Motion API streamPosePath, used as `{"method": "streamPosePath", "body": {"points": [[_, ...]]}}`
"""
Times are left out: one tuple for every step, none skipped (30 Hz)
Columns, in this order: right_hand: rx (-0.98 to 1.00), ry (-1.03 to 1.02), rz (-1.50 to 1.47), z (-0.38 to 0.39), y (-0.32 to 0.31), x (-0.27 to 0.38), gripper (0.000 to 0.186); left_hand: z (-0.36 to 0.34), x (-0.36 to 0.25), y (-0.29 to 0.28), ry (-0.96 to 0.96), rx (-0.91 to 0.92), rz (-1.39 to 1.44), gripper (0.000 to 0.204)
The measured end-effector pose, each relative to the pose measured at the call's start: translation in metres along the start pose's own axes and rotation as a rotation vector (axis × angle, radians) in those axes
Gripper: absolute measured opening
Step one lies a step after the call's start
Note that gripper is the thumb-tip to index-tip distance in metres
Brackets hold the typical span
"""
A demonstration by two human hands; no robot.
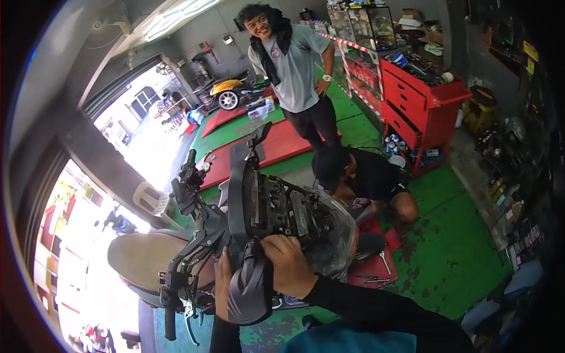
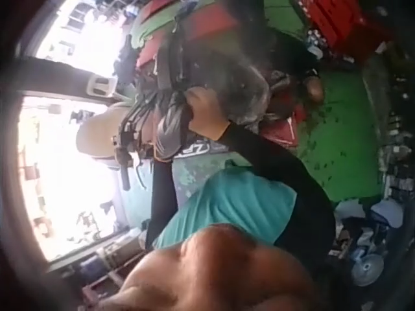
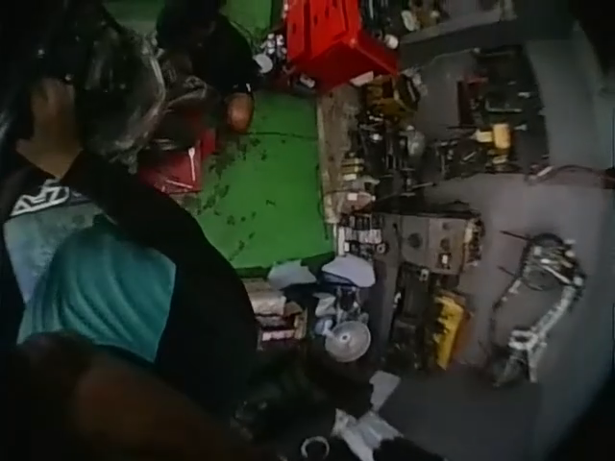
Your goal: Repairing and reassembling various components of a motorcycle, including the seat and front fairing.
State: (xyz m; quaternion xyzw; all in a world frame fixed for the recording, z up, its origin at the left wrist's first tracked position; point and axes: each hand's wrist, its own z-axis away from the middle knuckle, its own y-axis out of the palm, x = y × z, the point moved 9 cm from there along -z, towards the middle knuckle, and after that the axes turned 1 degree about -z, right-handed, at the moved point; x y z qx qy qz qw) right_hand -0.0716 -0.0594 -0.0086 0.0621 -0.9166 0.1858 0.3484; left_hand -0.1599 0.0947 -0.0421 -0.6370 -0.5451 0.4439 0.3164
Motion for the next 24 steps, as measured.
{"method": "streamPosePath", "body": {"points": [[-0.001,-0.003,-0.017,-0.001,0.002,0.0,0.045,-0.001,0.012,0.012,0.031,0.045,-0.067,0.085],[-0.002,-0.002,-0.033,-0.004,0.001,0.0,0.045,-0.002,0.014,0.018,0.07,0.094,-0.129,0.089],[0.007,-0.008,-0.05,-0.006,0.003,-0.002,0.047,-0.007,0.004,0.011,0.058,0.106,-0.138,0.089],[0.01,-0.008,-0.056,-0.007,0.001,-0.005,0.048,-0.024,-0.018,0.0,-0.01,0.133,-0.008,0.085],[0.013,-0.007,-0.061,-0.007,0.0,-0.009,0.05,-0.041,-0.04,-0.01,-0.079,0.16,0.122,0.082],[0.011,-0.002,-0.068,-0.007,-0.001,-0.011,0.05,-0.05,-0.049,-0.014,-0.15,0.179,0.244,0.079],[0.007,-0.01,-0.069,-0.009,0.0,-0.012,0.054,-0.048,-0.037,-0.009,-0.153,0.183,0.235,0.079],[0.005,-0.022,-0.072,-0.01,0.002,-0.009,0.058,-0.04,-0.016,-0.002,-0.063,0.17,0.113,0.071],[0.002,-0.029,-0.071,-0.009,0.003,-0.007,0.062,-0.035,0.0,0.005,0.03,0.162,-0.004,0.063],[-0.001,-0.025,-0.078,-0.01,0.003,-0.006,0.062,-0.026,0.011,0.012,0.125,0.156,-0.12,0.055],[0.01,-0.025,-0.088,-0.012,0.003,-0.007,0.062,-0.029,0.005,0.015,0.128,0.17,-0.116,0.055],[0.022,-0.038,-0.108,-0.016,0.002,-0.003,0.061,-0.035,0.001,0.01,0.004,0.185,-0.059,0.055],[0.035,-0.05,-0.128,-0.019,0.003,0.001,0.061,-0.039,-0.006,0.006,-0.123,0.199,-0.002,0.056],[0.031,-0.05,-0.13,-0.021,0.0,0.002,0.061,-0.041,-0.008,0.006,-0.242,0.207,0.06,0.056],[0.034,-0.042,-0.124,-0.02,-0.001,-0.003,0.061,-0.044,-0.012,0.015,-0.229,0.231,0.069,0.056],[0.039,-0.033,-0.119,-0.019,-0.001,-0.007,0.062,-0.046,-0.017,0.017,-0.204,0.18,0.118,0.056],[0.05,-0.04,-0.128,-0.019,-0.002,-0.006,0.062,-0.046,-0.022,0.013,-0.19,0.114,0.155,0.056],[0.048,-0.032,-0.13,-0.019,-0.002,-0.007,0.062,-0.044,-0.024,0.01,-0.177,0.048,0.193,0.056],[0.067,-0.033,-0.138,-0.02,0.0,-0.007,0.062,-0.041,-0.022,0.012,-0.175,0.06,0.191,0.056],[0.087,-0.034,-0.146,-0.02,0.002,-0.006,0.063,-0.034,-0.017,0.012,-0.202,0.024,0.217,0.055],[0.107,-0.033,-0.153,-0.02,0.004,-0.006,0.063,-0.027,-0.01,0.012,-0.228,-0.012,0.244,0.053],[0.109,-0.027,-0.159,-0.02,0.005,-0.006,0.063,-0.021,-0.005,0.011,-0.261,-0.055,0.267,0.052],[0.134,-0.02,-0.142,-0.019,0.008,-0.006,0.064,-0.019,-0.003,0.014,-0.258,-0.006,0.21,0.052],[0.16,-0.013,-0.126,-0.018,0.012,-0.007,0.065,-0.019,0.0,0.017,-0.256,0.044,0.154,0.053]]}}
